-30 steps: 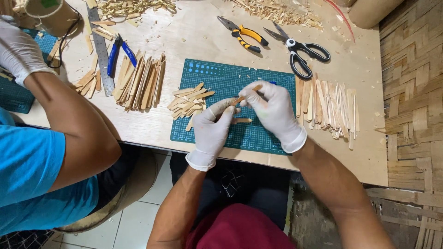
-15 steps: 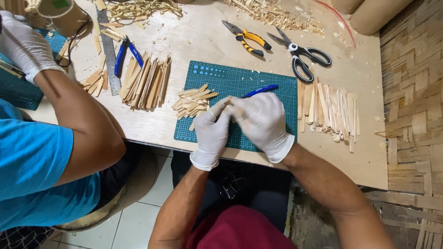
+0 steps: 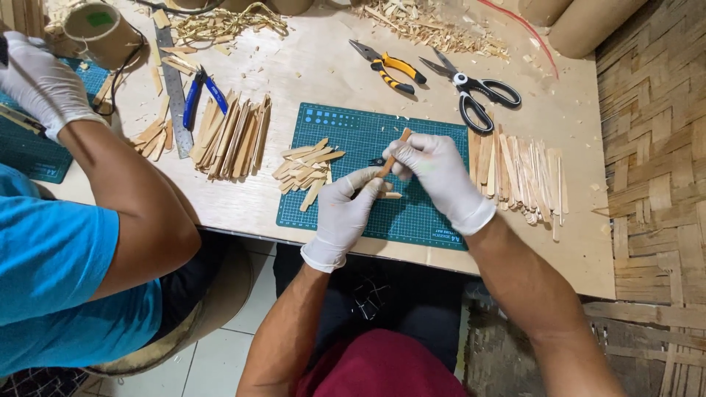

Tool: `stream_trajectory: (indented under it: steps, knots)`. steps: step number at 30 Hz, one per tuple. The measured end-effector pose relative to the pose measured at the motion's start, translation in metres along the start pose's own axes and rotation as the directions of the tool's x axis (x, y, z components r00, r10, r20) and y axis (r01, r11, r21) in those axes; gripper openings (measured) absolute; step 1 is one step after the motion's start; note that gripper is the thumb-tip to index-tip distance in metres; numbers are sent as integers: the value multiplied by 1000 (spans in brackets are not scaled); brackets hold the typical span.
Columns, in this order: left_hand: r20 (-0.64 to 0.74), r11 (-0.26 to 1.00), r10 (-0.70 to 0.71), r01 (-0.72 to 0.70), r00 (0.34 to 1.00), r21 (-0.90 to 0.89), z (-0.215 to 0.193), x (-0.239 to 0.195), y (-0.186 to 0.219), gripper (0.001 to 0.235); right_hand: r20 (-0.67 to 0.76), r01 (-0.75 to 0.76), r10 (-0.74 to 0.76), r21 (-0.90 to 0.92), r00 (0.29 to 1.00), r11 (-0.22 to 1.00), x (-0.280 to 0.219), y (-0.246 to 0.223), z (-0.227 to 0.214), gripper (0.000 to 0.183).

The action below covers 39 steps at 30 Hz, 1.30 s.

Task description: Cutting popsicle sticks to specific lengths using scissors on a cutting mat.

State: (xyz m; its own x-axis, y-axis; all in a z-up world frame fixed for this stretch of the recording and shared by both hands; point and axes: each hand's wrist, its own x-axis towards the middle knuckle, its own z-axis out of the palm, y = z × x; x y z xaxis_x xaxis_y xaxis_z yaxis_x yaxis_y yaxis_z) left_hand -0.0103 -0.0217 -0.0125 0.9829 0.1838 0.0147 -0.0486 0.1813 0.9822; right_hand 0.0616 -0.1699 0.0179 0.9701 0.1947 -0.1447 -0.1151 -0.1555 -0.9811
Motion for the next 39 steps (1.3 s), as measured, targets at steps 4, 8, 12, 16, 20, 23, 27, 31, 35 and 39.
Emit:
stream_trajectory:
  steps: [4,8,12,16,20,23,27,31,35,39]
  knots:
    - [-95,1000,24,-22,995,22,0,1,5,18,30,611,-692,-498,721,615,-16,-14,7,13]
    - [-140,989,71,-51,988,141,-1,1,11,20,284,743,-867,-656,410,137,-19,-18,12,16]
    - [-132,999,41,-36,990,39,-2,3,3,15,-10,540,-583,-363,813,760,-24,-18,17,30]
    - [-58,994,99,-96,993,45,-4,1,-3,14,215,-155,147,21,965,988,8,-3,-16,36]
    - [-73,999,38,-39,997,-8,-5,2,8,15,37,38,-25,-411,999,911,22,-19,-59,34]
    - [-66,998,-28,24,997,-52,-7,-1,17,19,-115,0,-170,-828,979,560,56,-12,-113,37]
    - [-53,981,-112,102,992,-164,-8,4,20,15,-208,-227,126,-960,970,166,107,7,-159,72]
    - [-51,968,-127,112,991,-223,-12,5,17,12,-178,-237,297,-955,938,178,108,1,-148,93]
    - [-37,966,-122,110,992,-235,-15,5,18,11,-201,-258,273,-948,941,189,134,29,-171,90]
    - [-26,968,-126,118,992,-220,-16,4,17,11,-221,-254,277,-963,935,92,144,29,-173,77]
